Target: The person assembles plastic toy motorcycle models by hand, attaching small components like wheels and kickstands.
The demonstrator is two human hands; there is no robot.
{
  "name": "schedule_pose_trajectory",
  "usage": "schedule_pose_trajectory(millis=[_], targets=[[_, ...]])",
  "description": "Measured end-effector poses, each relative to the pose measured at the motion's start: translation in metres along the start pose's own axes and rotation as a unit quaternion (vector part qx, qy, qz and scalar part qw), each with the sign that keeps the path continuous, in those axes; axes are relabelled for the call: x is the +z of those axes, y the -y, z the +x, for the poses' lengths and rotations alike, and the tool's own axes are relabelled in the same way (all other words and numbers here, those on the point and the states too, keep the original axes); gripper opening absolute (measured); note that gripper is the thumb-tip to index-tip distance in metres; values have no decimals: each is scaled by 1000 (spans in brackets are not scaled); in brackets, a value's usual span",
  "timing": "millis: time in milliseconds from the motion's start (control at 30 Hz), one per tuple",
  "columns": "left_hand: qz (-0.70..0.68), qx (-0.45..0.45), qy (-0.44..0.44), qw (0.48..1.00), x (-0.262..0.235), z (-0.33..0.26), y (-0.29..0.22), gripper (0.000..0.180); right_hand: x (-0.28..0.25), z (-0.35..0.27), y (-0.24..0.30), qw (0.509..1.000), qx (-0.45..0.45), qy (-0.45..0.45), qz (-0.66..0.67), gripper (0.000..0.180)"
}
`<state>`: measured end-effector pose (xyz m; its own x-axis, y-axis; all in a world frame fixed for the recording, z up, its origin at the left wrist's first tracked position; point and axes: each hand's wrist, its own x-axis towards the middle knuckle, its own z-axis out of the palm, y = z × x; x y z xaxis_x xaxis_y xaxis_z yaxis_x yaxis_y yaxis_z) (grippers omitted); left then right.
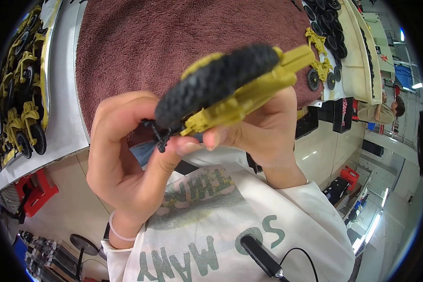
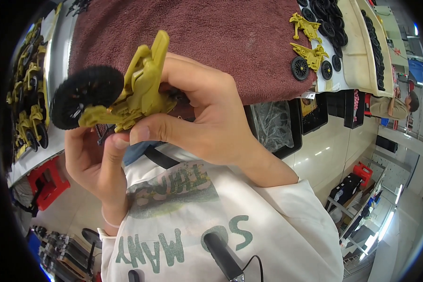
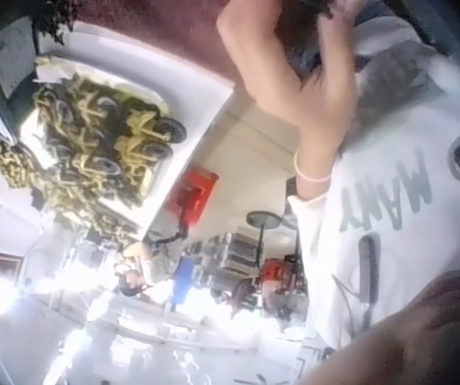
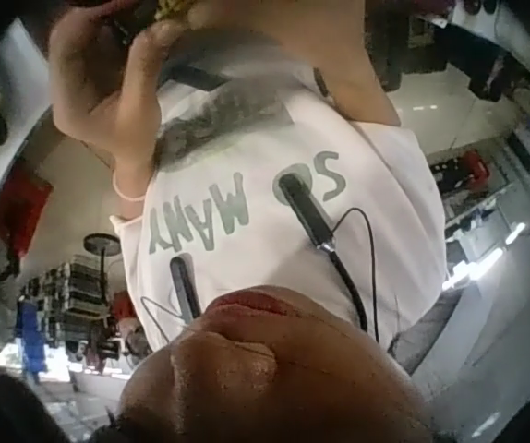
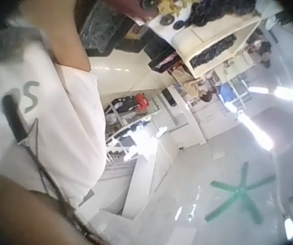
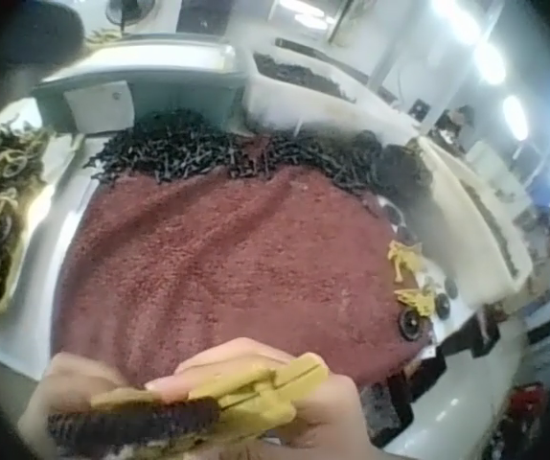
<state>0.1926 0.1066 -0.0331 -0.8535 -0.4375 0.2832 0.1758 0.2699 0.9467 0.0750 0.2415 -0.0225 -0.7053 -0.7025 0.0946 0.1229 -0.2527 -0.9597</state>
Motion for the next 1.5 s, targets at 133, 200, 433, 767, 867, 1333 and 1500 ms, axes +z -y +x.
schedule_pose_trajectory(millis=[133,200,433,767,867,1333,1500], targets=[[-33,57,-94,993,12,3,9,31,-3,4,-8,990,-79,32,-113,34],[2,99,-88,991,12,5,12,26,-4,4,-12,982,-108,42,-147,33],[93,144,-55,984,4,2,5,25,7,-2,-15,989,-130,-1,-73,32],[26,179,-62,981,6,14,13,27,6,5,-18,976,-177,44,-122,36],[-86,37,-87,992,8,5,6,25,4,10,4,990,-21,65,-124,42],[-356,-89,-134,921,-42,22,-10,37,24,43,4,975,-72,166,-128,59],[-315,-137,-69,936,-66,31,-10,45,32,50,8,981,-50,143,-121,44]])
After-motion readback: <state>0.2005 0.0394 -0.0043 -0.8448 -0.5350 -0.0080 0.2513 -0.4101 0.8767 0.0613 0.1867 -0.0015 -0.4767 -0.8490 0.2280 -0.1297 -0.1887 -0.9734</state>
